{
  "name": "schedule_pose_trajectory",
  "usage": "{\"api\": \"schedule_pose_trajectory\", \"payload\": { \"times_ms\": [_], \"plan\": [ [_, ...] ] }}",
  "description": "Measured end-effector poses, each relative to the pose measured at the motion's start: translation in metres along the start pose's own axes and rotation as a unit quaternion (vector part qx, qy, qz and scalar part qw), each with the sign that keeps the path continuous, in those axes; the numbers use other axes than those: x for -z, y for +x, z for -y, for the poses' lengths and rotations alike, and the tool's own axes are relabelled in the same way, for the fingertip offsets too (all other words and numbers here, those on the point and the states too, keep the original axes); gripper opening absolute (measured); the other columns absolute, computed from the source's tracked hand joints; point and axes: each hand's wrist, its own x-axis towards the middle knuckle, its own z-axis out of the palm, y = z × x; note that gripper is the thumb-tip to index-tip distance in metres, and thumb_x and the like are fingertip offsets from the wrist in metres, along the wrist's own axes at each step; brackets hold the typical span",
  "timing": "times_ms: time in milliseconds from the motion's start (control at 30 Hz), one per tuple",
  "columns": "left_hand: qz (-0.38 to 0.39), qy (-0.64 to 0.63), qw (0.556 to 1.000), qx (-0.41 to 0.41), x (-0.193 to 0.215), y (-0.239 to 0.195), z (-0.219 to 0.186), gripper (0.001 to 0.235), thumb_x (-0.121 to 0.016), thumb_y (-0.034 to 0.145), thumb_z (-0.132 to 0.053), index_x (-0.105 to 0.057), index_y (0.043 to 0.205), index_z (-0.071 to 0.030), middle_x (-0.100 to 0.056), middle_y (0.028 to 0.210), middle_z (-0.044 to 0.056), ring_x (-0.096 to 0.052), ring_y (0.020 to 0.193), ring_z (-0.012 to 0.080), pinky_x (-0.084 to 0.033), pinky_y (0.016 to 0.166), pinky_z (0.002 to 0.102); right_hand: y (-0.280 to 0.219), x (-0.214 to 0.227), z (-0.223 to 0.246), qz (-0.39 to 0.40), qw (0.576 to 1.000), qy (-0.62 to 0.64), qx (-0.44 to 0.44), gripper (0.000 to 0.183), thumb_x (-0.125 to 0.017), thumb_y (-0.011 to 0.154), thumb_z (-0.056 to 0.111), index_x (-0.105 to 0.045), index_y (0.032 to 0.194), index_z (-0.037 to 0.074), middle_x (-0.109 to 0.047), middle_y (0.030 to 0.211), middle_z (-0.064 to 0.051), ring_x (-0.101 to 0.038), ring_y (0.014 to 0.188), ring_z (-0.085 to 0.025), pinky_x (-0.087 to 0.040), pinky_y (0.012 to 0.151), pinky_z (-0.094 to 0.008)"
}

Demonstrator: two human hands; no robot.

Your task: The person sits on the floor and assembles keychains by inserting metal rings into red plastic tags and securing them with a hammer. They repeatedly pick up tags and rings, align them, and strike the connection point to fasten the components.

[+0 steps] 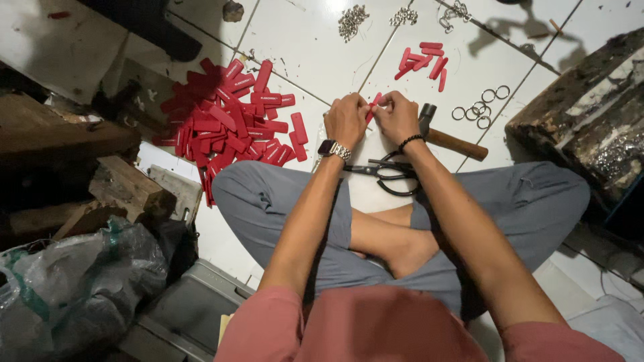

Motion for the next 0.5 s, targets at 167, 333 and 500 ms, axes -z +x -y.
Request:
{"api": "schedule_pose_trajectory", "payload": {
  "times_ms": [167,333,500],
  "plan": [
    [-0.042,-0.031,0.997,-0.051,-0.032,0.008,0.021,0.011,-0.060,0.099,-0.030,-0.062,0.097,-0.019,-0.067,0.092,0.005,-0.066,0.104,0.0317,-0.053,0.094,0.052,0.012,-0.006,-0.034,-0.019,0.999,0.043,0.006,0.017,-0.078,0.091,0.022,-0.076,0.105,0.013,-0.073,0.083,-0.007,-0.071,0.079,-0.020,-0.059,0.073,-0.037],
    [-0.004,-0.185,0.976,-0.111,0.005,-0.018,-0.007,0.009,-0.051,0.105,-0.019,-0.056,0.106,-0.012,-0.074,0.091,0.019,-0.071,0.095,0.0436,-0.054,0.087,0.055,-0.023,0.018,-0.015,0.013,0.956,0.293,0.017,0.040,-0.072,0.094,0.005,-0.059,0.131,-0.006,-0.067,0.104,-0.018,-0.070,0.081,-0.019,-0.064,0.068,-0.031],
    [0.004,-0.243,0.950,-0.195,0.031,-0.059,-0.028,0.010,-0.052,0.107,-0.023,-0.059,0.112,-0.017,-0.074,0.073,0.007,-0.074,0.077,0.0294,-0.057,0.076,0.040,-0.073,0.048,0.003,0.036,0.945,0.309,0.102,0.018,-0.072,0.100,0.010,-0.071,0.113,-0.002,-0.072,0.091,-0.018,-0.073,0.080,-0.022,-0.063,0.076,-0.036]
  ]
}}
